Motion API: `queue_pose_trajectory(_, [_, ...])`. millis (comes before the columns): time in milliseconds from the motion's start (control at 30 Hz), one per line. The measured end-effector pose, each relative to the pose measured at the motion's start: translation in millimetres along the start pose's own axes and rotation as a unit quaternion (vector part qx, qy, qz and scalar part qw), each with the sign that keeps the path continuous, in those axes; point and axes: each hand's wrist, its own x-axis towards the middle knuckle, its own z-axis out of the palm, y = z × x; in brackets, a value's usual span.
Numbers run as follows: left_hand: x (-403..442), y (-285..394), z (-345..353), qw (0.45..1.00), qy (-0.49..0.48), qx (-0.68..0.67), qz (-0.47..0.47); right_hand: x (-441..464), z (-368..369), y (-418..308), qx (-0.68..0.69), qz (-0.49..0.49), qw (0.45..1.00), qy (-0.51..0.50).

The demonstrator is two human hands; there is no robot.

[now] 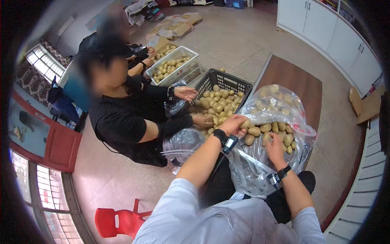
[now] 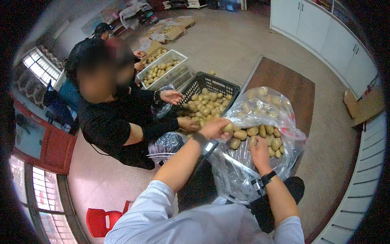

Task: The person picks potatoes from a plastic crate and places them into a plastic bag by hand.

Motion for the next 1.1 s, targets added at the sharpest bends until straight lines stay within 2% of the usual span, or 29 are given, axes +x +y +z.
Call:
queue_pose_trajectory(67, [5,-2,-9,0.991,0.042,0.091,0.094,-6,-13,9,-0.065,0.035,0.996,0.04])
queue_pose_trajectory(100, [12,-6,-17,0.983,0.055,0.121,0.124,-9,-20,16,-0.12,-0.039,0.988,0.089])
queue_pose_trajectory(133, [18,-11,-26,0.974,0.074,0.135,0.168,-11,-23,22,-0.124,-0.031,0.988,0.091])
queue_pose_trajectory(200, [8,1,-21,0.987,0.113,-0.068,0.09,-11,-36,27,-0.165,-0.013,0.979,0.124])
queue_pose_trajectory(300, [11,0,-38,0.98,0.146,-0.095,0.093,-11,-42,33,-0.16,0.037,0.979,0.121])
queue_pose_trajectory(367, [11,1,-40,0.964,0.222,-0.114,0.092,-12,-42,37,-0.151,0.071,0.978,0.121])
queue_pose_trajectory(400, [14,1,-57,0.976,0.167,-0.113,0.089,-11,-40,41,-0.168,0.065,0.976,0.122])
queue_pose_trajectory(467, [11,-3,-62,0.96,0.219,-0.139,0.103,-10,-38,44,-0.186,0.066,0.972,0.124])
queue_pose_trajectory(533, [-1,7,-58,0.959,0.253,-0.082,0.094,-9,-39,44,-0.186,0.077,0.973,0.111])
queue_pose_trajectory(633, [21,-11,-103,0.954,0.28,-0.076,0.071,-10,-39,49,-0.193,0.082,0.971,0.111])
queue_pose_trajectory(700, [13,-8,-95,0.955,0.281,-0.052,0.075,-8,-38,53,-0.198,0.082,0.971,0.107])
queue_pose_trajectory(800, [8,-9,-97,0.938,0.322,0.097,0.079,-8,-37,55,-0.223,0.071,0.966,0.107])
queue_pose_trajectory(833, [16,-14,-104,0.945,0.318,-0.002,0.072,-9,-37,55,-0.223,0.072,0.966,0.107])
queue_pose_trajectory(900, [19,-13,-105,0.942,0.313,-0.101,0.065,-10,-38,50,-0.228,0.089,0.965,0.091])
queue_pose_trajectory(1000, [21,-17,-116,0.95,0.305,-0.037,0.047,-12,-38,43,-0.224,0.129,0.965,0.049])
queue_pose_trajectory(1100, [26,-22,-125,0.953,0.293,-0.073,0.035,-17,-32,45,-0.243,0.088,0.965,0.053])
